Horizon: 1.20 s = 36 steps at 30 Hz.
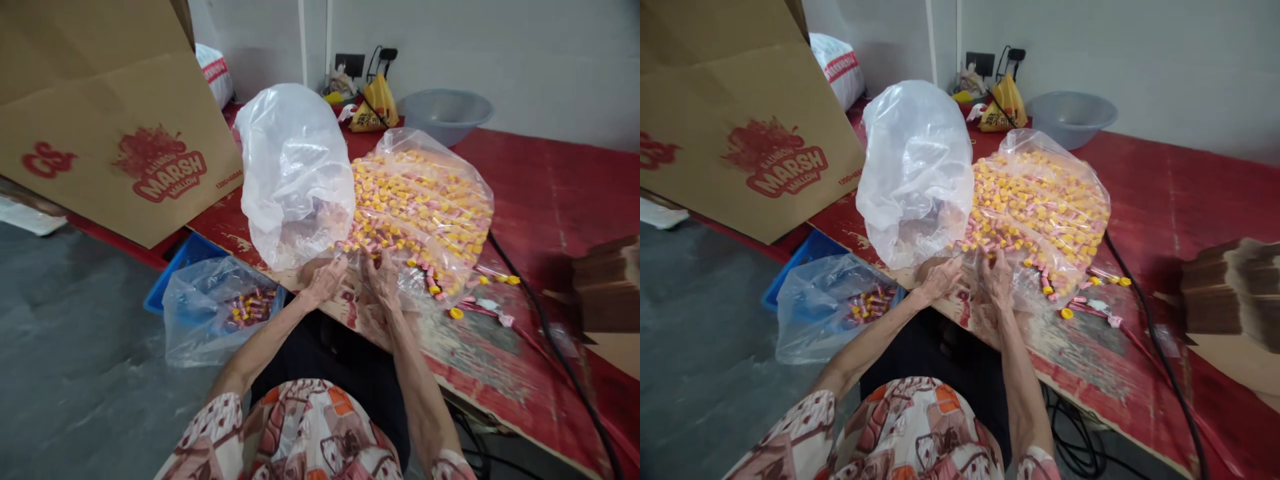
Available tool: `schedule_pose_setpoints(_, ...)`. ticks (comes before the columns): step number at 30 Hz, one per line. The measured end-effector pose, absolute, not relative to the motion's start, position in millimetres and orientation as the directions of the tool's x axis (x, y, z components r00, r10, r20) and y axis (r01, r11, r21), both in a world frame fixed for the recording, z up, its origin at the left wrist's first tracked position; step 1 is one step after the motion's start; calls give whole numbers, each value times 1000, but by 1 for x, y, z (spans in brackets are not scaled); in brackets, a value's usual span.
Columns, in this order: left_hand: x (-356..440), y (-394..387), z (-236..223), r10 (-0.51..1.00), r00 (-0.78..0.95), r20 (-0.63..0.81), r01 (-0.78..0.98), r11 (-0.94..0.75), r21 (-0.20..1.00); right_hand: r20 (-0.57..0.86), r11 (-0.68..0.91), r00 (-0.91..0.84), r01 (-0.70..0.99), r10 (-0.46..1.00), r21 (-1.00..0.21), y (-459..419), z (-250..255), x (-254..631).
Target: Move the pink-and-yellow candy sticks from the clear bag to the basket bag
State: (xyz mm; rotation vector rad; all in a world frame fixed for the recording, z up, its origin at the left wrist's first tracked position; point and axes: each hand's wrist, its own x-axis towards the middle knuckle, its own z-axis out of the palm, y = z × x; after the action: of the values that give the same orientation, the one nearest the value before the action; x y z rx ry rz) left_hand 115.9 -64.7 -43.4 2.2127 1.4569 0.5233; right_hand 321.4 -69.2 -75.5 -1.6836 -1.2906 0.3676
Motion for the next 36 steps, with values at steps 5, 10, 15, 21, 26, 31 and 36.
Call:
schedule_pose_setpoints(5,103,-58,-38,896,444,16,698,-357,620,274,-42,438,588,856,-808,-86,-66,328)
schedule_pose_setpoints(10,102,-64,-35,906,423,-11,749,-342,567,350,27,341,682,872,-731,-107,-65,343)
schedule_pose_setpoints(15,104,-61,-31,888,460,14,683,-363,634,390,34,444,624,807,-781,-119,-55,333)
schedule_pose_setpoints(21,96,-69,-31,895,446,-1,680,-338,651,335,120,273,588,902,-800,-130,-69,290)
schedule_pose_setpoints(26,24,-106,-24,980,188,72,738,-189,647,360,171,248,559,899,-811,-129,-85,269)
schedule_pose_setpoints(31,-74,-166,-33,996,-20,88,885,-24,466,346,244,131,486,929,-839,-132,-87,262)
schedule_pose_setpoints(36,-73,-139,-28,988,66,138,872,-124,473,330,243,127,444,935,-862,-132,-89,264)
